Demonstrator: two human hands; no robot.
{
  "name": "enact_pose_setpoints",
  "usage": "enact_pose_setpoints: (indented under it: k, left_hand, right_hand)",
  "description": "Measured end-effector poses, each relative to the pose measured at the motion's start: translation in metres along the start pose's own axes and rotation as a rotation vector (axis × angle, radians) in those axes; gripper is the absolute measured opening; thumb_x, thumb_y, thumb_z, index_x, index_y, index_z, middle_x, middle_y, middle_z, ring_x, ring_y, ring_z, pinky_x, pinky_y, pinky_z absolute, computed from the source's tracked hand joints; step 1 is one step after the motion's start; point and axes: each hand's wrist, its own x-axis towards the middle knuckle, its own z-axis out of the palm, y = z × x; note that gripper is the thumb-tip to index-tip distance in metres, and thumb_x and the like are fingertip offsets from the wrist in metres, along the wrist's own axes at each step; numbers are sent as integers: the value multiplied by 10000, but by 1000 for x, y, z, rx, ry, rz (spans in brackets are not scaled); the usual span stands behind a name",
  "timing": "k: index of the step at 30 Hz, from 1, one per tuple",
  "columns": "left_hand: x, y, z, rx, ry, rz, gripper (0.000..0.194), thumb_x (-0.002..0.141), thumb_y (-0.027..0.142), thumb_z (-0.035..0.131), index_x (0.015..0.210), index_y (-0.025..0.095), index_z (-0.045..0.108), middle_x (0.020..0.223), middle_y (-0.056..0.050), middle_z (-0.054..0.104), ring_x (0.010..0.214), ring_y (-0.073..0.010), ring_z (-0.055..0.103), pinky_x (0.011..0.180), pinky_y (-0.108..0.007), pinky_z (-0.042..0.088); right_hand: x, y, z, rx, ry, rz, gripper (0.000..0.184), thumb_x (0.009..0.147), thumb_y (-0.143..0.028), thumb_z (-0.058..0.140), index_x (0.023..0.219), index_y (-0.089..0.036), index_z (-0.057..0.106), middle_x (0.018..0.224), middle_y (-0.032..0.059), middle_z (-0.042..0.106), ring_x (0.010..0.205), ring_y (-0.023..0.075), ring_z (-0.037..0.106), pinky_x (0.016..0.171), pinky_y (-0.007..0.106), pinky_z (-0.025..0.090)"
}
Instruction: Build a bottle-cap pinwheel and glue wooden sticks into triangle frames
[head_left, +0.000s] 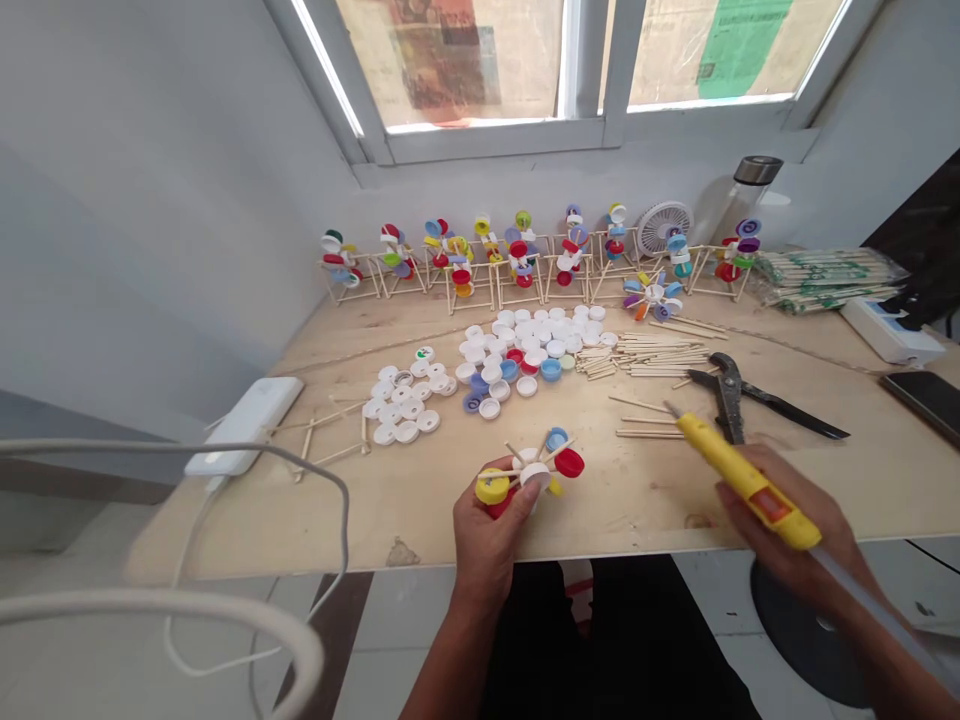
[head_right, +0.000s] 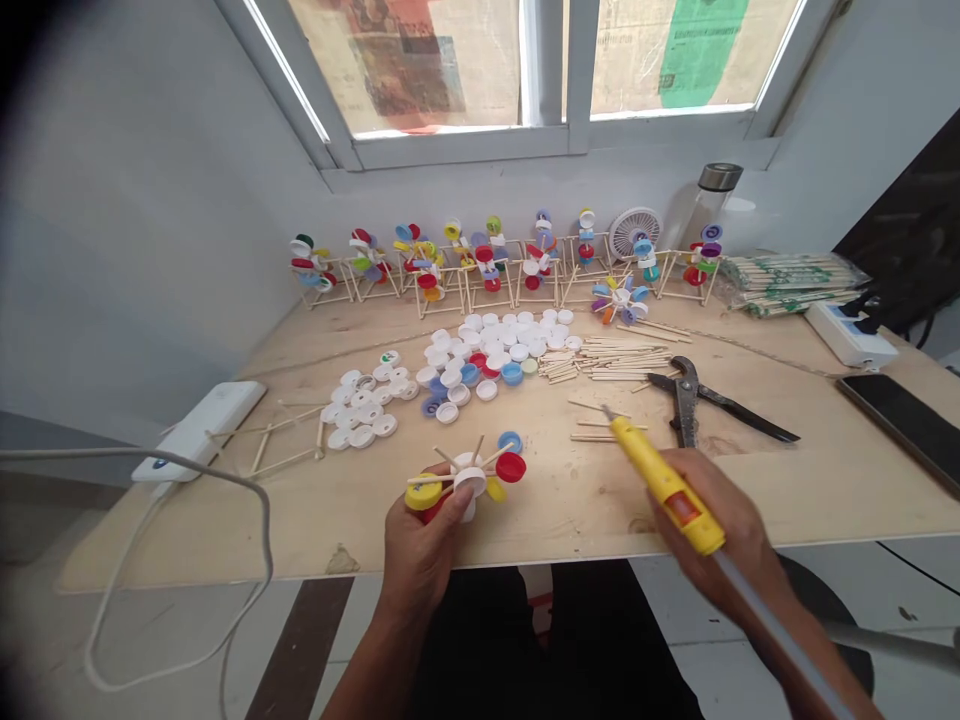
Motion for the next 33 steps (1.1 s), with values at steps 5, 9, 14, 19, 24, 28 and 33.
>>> enact_pose_setpoints:
  k: [5, 9, 14, 19, 24, 28, 33]
  left_hand:
    - [-2, -4, -2, 153, -10, 119, 394, 641, 363, 769, 949, 143, 659, 857, -55, 707, 773, -171, 638, 750, -284, 512]
    - [-2, -4, -2, 235, -10, 192, 356, 659, 360, 750, 930, 146, 664, 855, -55, 704, 763, -179, 643, 733, -288, 522]
    - [-2, -1, -1, 259, -31, 259, 294, 676, 342, 732, 894, 155, 668, 837, -41, 696, 736, -164, 637, 698, -258, 520]
    - [-4, 3, 0, 275, -37, 274, 275, 674, 324, 730, 895, 169, 677, 866, -40, 696, 770, -171, 637, 723, -259, 513]
    - [-6, 6, 2, 264, -29, 243, 255, 666, 315, 736, 879, 182, 690, 898, -49, 704, 816, -185, 635, 759, -264, 506]
    - [-6, 7, 3, 254, -13, 232, 261, 635, 310, 754, 853, 179, 695, 896, -59, 703, 831, -200, 631, 762, -279, 511]
    - [-5, 5, 2, 262, -40, 248, 254, 660, 303, 739, 880, 186, 690, 903, -52, 697, 825, -189, 630, 764, -270, 506]
  right_hand:
    - [5, -50, 29, 174, -77, -117, 229, 845, -228, 526, 1072, -205, 513, 982, 76, 630, 888, 201, 614, 717, 301, 486]
    - [3, -64, 43, 206, -117, -67, 179, 861, -236, 515, 1036, -201, 525, 892, 69, 631, 800, 193, 603, 672, 315, 470]
    - [2, -68, 46, 159, -95, -8, 74, 872, -280, 525, 887, -208, 516, 745, 29, 597, 646, 158, 550, 577, 291, 408]
    - [4, -73, 48, 151, -97, 13, 145, 875, -316, 523, 776, -215, 487, 668, 10, 564, 595, 150, 518, 541, 279, 372]
    - [4, -73, 51, 141, -90, -8, 130, 875, -305, 527, 792, -209, 495, 666, 10, 556, 596, 149, 499, 553, 289, 353]
    - [4, -73, 51, 119, -81, 4, 143, 875, -297, 519, 767, -209, 484, 650, 7, 543, 585, 144, 486, 542, 283, 345]
    - [4, -73, 50, 111, -64, -27, 101, 859, -250, 523, 779, -206, 479, 646, 3, 535, 574, 144, 487, 537, 279, 340]
